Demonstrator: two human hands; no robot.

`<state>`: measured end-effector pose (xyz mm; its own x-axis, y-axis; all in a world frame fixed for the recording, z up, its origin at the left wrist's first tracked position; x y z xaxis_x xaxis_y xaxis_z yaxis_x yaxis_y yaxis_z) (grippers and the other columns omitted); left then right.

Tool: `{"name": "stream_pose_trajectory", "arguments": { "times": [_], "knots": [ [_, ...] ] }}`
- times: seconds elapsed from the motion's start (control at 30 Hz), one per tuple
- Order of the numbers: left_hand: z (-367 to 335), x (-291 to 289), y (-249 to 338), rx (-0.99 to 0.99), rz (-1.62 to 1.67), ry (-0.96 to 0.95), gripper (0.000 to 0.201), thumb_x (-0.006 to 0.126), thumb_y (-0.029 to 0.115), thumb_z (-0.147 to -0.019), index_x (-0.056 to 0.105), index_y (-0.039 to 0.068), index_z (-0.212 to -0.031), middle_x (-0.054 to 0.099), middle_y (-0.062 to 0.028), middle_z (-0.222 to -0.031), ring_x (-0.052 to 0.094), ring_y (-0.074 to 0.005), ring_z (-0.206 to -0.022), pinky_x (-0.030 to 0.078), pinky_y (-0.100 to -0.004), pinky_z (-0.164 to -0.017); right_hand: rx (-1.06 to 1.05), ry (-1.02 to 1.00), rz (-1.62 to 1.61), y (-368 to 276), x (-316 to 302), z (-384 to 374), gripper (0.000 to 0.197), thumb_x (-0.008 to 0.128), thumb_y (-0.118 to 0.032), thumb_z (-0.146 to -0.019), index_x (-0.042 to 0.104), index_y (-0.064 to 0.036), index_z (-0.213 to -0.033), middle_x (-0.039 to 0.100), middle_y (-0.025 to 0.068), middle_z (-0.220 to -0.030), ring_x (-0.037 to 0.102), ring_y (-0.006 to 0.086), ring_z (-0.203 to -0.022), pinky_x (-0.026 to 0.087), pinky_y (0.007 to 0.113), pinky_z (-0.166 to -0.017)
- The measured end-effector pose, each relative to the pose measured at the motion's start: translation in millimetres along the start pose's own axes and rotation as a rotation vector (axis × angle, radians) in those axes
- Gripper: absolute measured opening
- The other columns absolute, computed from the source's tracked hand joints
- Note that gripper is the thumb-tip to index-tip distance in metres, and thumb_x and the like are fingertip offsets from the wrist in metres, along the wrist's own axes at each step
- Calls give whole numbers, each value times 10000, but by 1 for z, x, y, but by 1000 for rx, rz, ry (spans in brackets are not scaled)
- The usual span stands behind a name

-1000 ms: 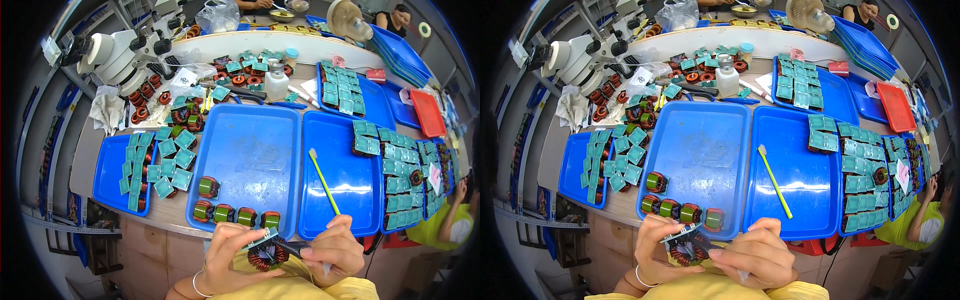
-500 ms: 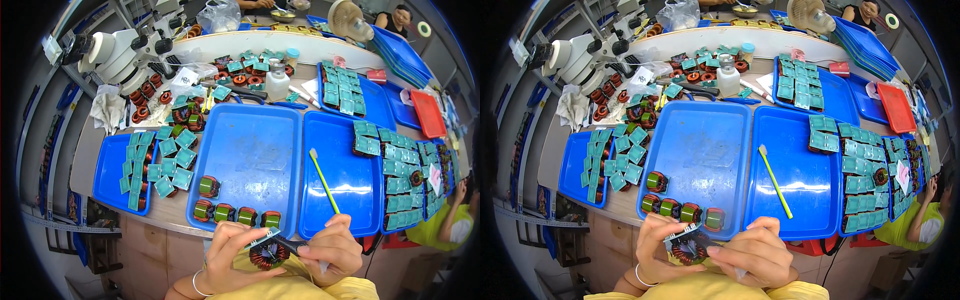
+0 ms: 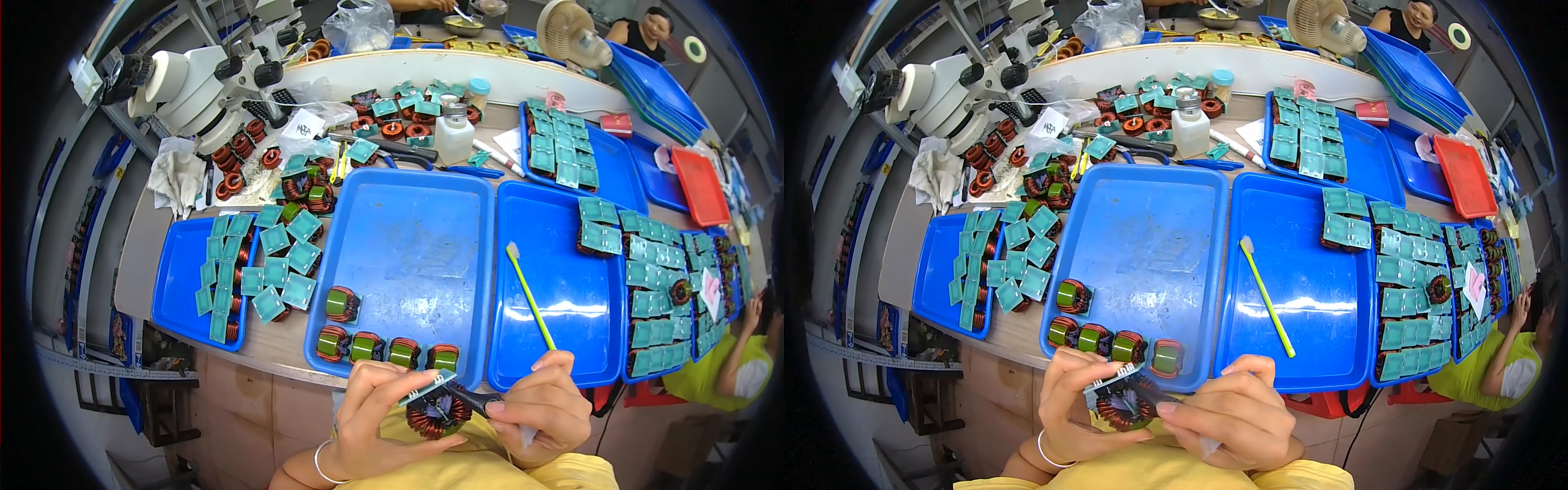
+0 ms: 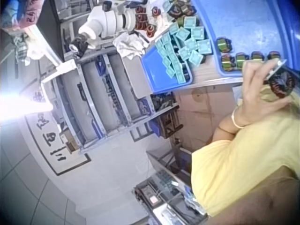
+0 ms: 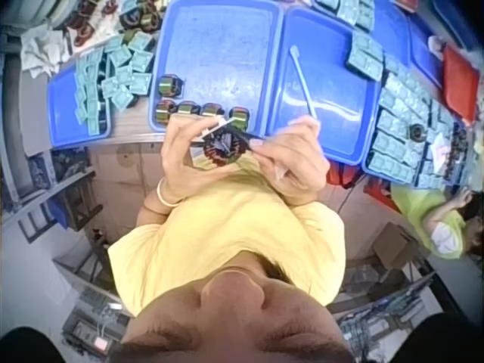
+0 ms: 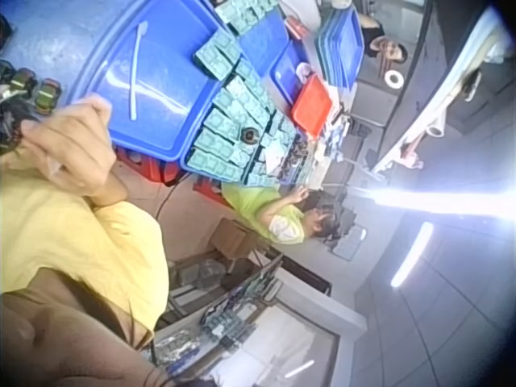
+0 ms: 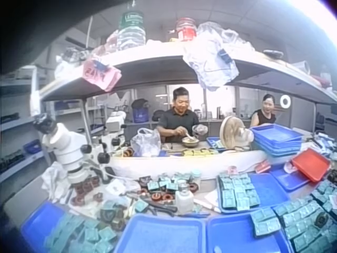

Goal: Assembling toroidal inductors onto small printed circuit boards and trimming wires.

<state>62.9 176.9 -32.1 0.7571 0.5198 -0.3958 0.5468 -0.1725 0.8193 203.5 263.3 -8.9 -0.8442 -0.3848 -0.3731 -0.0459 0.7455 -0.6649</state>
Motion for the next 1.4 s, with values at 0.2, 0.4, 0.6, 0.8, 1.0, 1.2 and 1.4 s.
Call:
{"name": "stream_pose_trajectory", "arguments": {
  "times": [0.2,0.4,0.6,0.8,1.0,1.2,1.4],
  "knots": [
    [1,1,-2,-4,14,7,637,867,142,-450,605,9,-1015,515,-47,-851,505,-182,-781,420,-271,-679,-5,10,-7,-1,3,-2,210,750,-66,-579,676,-107,-771,604,-20,-632,538,105,-582,335,278,-627],
    [1,-1,0,-5,4,7,635,864,135,-454,604,8,-1019,514,-46,-852,503,-179,-778,418,-268,-676,-12,35,-1,-1,2,1,133,725,-90,-589,659,-93,-705,589,-9,-589,525,110,-551,324,301,-642],
    [2,-1,-1,-21,21,-1,643,865,133,-455,596,7,-1025,519,-55,-883,508,-183,-801,429,-276,-690,2,0,-29,-1,0,1,284,775,-31,-570,689,-116,-827,620,-30,-668,555,100,-607,336,252,-605],
    [2,-1,-4,-15,23,-13,653,865,126,-451,589,5,-1031,521,-63,-903,511,-197,-830,439,-289,-710,7,12,-37,1,0,1,268,770,-29,-576,689,-109,-818,622,-28,-663,555,101,-598,340,253,-602],
    [2,0,-2,-16,23,-12,650,865,120,-448,593,3,-1027,510,-63,-896,506,-198,-832,438,-292,-715,2,48,-18,1,0,2,132,723,-94,-590,660,-88,-705,583,-6,-573,523,112,-546,334,301,-645],
    [3,1,-3,-12,38,-5,653,865,115,-443,595,1,-1027,498,-61,-887,505,-198,-833,435,-294,-720,-9,22,-26,0,2,0,137,725,-95,-589,661,-88,-710,585,-6,-576,523,113,-545,336,299,-638],
    [3,1,-3,-19,34,-9,645,863,111,-448,596,0,-1025,495,-61,-886,504,-200,-835,436,-297,-721,-6,-3,-28,1,1,0,215,742,-51,-575,674,-101,-772,609,-17,-635,542,109,-582,345,277,-625]
  ]
}}
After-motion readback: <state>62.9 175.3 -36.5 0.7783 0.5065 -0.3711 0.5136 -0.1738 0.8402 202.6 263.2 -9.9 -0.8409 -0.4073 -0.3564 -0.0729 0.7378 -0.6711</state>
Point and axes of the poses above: each hand's wrist, its own z-axis away from the middle knuckle, its own x-axis out of the palm, y = z × x, the point moved 7 cm from there along -z, towards the middle knuckle
